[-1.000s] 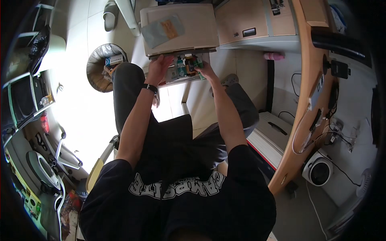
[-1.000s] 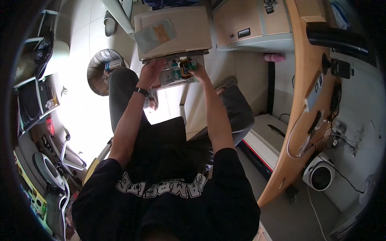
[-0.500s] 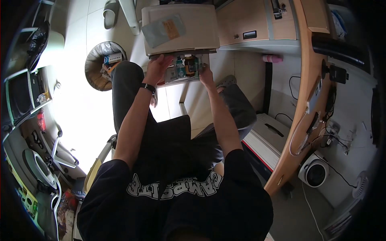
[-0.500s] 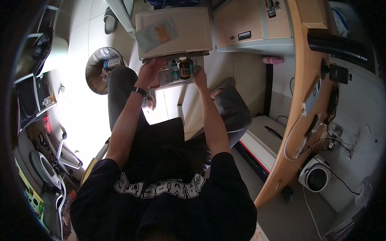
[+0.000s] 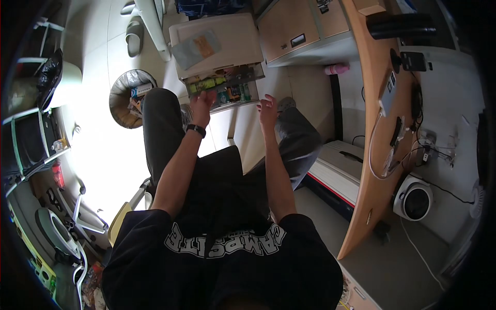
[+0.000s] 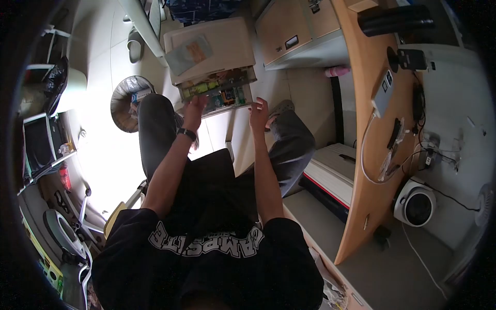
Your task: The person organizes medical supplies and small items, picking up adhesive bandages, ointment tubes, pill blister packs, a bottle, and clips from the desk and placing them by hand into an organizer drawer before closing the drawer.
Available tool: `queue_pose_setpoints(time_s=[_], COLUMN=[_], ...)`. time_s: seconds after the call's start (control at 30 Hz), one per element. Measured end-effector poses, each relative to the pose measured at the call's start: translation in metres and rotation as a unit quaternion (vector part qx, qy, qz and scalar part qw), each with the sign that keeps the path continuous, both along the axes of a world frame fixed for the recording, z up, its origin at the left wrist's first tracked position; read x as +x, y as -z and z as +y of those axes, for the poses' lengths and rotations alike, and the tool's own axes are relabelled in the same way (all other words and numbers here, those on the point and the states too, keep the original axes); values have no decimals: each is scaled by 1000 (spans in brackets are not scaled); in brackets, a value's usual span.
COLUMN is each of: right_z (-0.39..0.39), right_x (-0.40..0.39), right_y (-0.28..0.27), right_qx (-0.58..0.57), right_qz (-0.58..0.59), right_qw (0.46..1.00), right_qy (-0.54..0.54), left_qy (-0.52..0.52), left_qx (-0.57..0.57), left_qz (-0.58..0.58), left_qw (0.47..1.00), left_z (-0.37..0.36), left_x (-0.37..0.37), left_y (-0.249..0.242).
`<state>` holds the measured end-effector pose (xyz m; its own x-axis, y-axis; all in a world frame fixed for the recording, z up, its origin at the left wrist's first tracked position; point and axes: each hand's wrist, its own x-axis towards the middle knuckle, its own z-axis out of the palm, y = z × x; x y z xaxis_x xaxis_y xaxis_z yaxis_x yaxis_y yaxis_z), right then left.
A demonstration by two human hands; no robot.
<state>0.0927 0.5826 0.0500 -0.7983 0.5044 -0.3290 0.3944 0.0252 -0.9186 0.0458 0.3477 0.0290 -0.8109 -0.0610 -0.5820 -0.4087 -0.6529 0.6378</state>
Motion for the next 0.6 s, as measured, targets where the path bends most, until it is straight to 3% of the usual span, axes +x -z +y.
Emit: queue_pose_setpoints(time_s=[0.1,0.17,0.47,0.57,0.6], right_z=[-4,-11,-45,-68,-77], right_x=[-3,-5,-10,-25,-28], right_y=[-13,-20,-23,-25,-27], right_qx=[86,171,248,272,293], right_qz=[52,83,103,189,140], right_qw=[994,978,942,893,884], right_qy=[-45,-83,-202,-304,-336], left_qy=[-11,-3,21,43,52], left_qx=[26,46,52,66,76], left_qz=[11,-45,-116,-120,-118], left_qw=[1000,998,992,990,989], left_z=[7,10,9,5,2], left_x=[29,44,87,87,84], left_y=[9,-3,0,1,-4])
